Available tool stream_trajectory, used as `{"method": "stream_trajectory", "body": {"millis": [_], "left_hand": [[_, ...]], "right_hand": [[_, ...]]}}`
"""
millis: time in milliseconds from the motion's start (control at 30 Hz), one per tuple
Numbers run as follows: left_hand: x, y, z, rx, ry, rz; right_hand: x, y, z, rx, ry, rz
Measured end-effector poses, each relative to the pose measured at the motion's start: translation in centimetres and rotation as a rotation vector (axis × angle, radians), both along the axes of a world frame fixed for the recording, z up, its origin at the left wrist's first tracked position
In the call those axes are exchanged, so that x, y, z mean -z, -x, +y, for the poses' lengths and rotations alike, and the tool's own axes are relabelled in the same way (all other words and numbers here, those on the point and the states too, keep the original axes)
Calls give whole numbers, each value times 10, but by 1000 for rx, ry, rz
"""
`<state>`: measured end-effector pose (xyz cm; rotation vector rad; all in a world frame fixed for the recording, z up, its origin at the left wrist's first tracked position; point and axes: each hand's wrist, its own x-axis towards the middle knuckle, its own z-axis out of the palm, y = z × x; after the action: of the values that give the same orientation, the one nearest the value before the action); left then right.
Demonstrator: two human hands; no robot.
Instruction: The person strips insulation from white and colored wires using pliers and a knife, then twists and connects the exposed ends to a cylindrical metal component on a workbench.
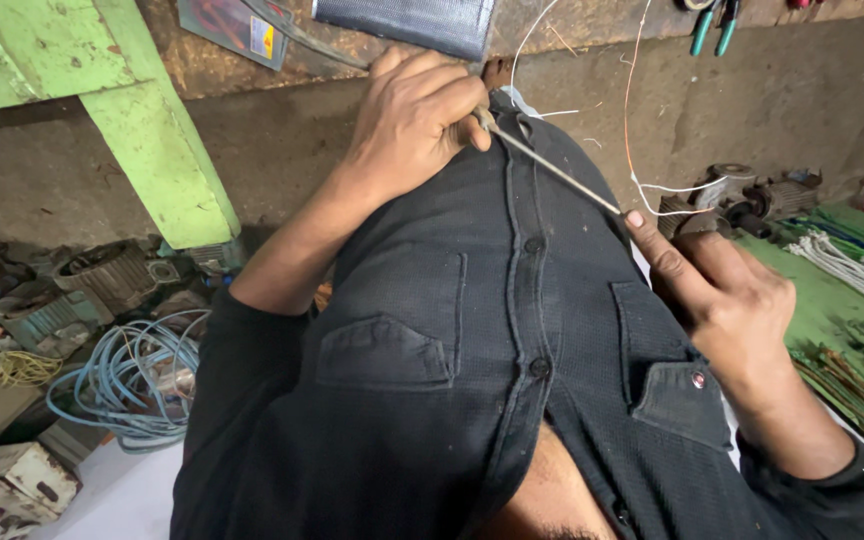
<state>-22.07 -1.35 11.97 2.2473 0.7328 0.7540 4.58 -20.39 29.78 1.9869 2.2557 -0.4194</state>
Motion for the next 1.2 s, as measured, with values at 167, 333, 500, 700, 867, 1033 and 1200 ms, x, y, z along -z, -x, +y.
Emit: {"method": "stream_trajectory", "body": {"millis": [167,333,500,700,867,1033,1200], "left_hand": [[0,0,1,1,-20,-18],[1,-1,1,-2,-25,-22],[-2,0,1,7,-22,-35],[-8,0,-1,-19,-65,-60],[-14,3,-1,-39,-177,-38],[-16,2,0,-63,-266,28],[-16,-1,4,-58,-377,13]], "right_hand": [[0,3,2,19,22,-13],[-6,3,5,23,7,15],[-9,2,6,23,60,-52],[-10,-7,3,-246,-25,-296],[-12,-2,0,-266,-16,-356],[-5,15,4,113,131,158],[6,6,13,173,79,577]]}}
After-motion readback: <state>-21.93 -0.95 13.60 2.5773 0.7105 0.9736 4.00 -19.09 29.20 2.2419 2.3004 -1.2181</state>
